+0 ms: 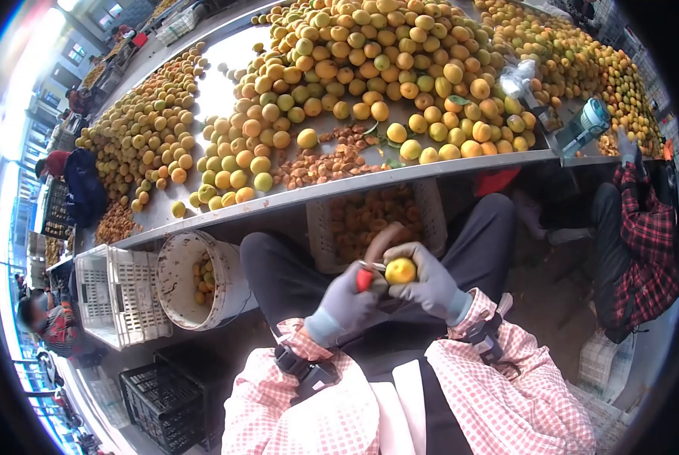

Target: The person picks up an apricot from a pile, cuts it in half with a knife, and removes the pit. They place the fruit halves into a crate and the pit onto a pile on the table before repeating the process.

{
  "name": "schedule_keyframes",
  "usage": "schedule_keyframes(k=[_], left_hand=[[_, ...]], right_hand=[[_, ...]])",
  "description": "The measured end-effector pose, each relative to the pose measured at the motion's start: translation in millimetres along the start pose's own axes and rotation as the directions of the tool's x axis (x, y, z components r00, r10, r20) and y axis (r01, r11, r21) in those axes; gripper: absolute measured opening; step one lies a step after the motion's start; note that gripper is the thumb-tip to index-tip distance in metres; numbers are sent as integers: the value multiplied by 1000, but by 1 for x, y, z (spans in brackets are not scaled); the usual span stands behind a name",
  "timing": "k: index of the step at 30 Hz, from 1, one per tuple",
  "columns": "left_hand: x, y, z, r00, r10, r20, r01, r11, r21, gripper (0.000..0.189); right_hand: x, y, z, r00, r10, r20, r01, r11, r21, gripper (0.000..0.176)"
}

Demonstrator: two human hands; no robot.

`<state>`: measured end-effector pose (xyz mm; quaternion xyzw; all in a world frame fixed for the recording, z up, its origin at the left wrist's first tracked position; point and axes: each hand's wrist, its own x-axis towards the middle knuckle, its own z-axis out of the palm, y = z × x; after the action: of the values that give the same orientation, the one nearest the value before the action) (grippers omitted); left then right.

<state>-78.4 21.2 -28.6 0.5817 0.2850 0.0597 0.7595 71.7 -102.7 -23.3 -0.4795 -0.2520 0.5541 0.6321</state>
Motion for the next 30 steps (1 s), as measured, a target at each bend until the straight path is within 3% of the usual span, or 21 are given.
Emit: schedule_keyframes(k=[1,2,3,5,7,9,11,13,14,15,16,17,21,23,25,28,30], left_hand=[[1,12,-5,996,-81,-41,72,979,-191,26],[0,25,-9,993,-118,-28,91,878,-470,27],[-2,41,-4,989,-50,-137,2,943,-332,25],[-8,59,-8,996,-90,-19,80,947,-312,23],[-11,70,4,998,-60,2,59,972,-225,23],[-9,71,10,999,-31,22,34,990,-135,23],[-8,68,12,999,40,-1,-40,999,-31,31],[-10,65,8,1000,-17,9,17,1000,-15,33],[-10,59,7,981,192,18,-191,953,234,32],[-10,55,6,920,384,80,-376,805,459,32],[-14,59,8,940,320,118,-336,804,490,36],[-15,52,8,924,358,135,-370,746,553,36],[-22,49,3,937,302,174,-343,710,615,30],[-24,46,0,934,304,189,-353,698,623,28],[-25,41,-2,932,236,274,-355,739,572,27],[-26,32,-3,946,159,281,-273,858,436,26],[-26,26,-4,947,121,299,-228,907,355,26]], right_hand=[[2,3,-8,994,-85,-68,82,996,-43,50],[2,0,-14,995,-28,-97,41,990,137,51],[2,-3,-19,993,33,-116,5,950,311,53],[-2,-19,-16,998,30,-53,-10,938,345,52],[-2,-20,-14,1000,24,15,-28,921,388,52],[2,-12,-13,980,-155,122,90,903,420,51],[2,-13,-8,985,-168,34,142,910,389,51],[-1,-12,-9,983,-182,-18,176,918,356,55],[-2,-13,-8,983,-180,-20,175,918,357,55],[-3,-15,-6,986,-165,-11,158,914,374,55],[-5,-17,-5,988,-152,-1,140,910,391,55],[-6,-20,-2,988,-152,-2,141,910,390,55],[-10,-22,12,996,-86,9,74,903,422,53],[-6,-14,12,968,-236,82,187,901,392,51],[-5,-16,17,960,-267,87,213,895,392,49],[-5,-15,20,979,-194,69,141,876,461,51],[-4,-8,20,956,-284,79,204,830,520,45]])
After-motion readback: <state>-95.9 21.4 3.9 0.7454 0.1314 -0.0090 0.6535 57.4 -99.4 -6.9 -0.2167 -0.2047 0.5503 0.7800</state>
